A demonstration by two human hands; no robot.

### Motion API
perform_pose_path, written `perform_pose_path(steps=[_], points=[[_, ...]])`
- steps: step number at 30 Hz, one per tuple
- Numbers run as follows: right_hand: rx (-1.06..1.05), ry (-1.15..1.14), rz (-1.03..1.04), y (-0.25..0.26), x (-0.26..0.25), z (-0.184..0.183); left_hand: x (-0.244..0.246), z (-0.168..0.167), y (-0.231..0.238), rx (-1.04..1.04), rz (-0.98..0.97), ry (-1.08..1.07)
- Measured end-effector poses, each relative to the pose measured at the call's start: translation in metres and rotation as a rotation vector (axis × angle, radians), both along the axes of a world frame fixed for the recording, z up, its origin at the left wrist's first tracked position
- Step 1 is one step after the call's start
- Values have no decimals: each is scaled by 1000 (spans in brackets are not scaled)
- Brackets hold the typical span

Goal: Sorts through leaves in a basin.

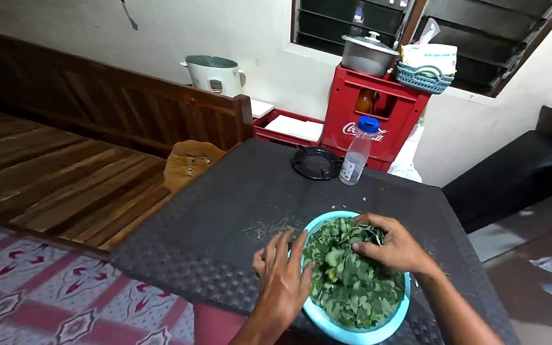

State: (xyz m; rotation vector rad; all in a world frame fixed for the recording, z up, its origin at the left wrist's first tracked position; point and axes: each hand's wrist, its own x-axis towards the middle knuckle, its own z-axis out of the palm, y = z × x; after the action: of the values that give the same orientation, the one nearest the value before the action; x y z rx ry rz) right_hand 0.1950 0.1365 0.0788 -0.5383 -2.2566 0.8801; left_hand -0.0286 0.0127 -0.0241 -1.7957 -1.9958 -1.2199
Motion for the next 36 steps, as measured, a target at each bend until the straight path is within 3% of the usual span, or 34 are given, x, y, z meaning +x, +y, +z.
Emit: perform_pose_path(steps=[4, 13, 18, 22, 29, 36], points=[[-141, 45, 19, 4, 16, -12, -3, 4, -1, -43, -9, -22], [-135, 86, -1, -3, 31, -6, -5, 6, 0, -3, -60, -32], [44, 11, -59, -5, 36, -17, -2, 11, -3, -38, -112, -32], [214, 27, -111, -9, 44, -24, 11, 15, -12, -147, -261, -21], [281, 97, -144, -31, 57, -21, 37, 20, -13, -296, -346, 122], [266, 158, -121, -46, 64, -24, 15, 21, -7, -247, -423, -143]])
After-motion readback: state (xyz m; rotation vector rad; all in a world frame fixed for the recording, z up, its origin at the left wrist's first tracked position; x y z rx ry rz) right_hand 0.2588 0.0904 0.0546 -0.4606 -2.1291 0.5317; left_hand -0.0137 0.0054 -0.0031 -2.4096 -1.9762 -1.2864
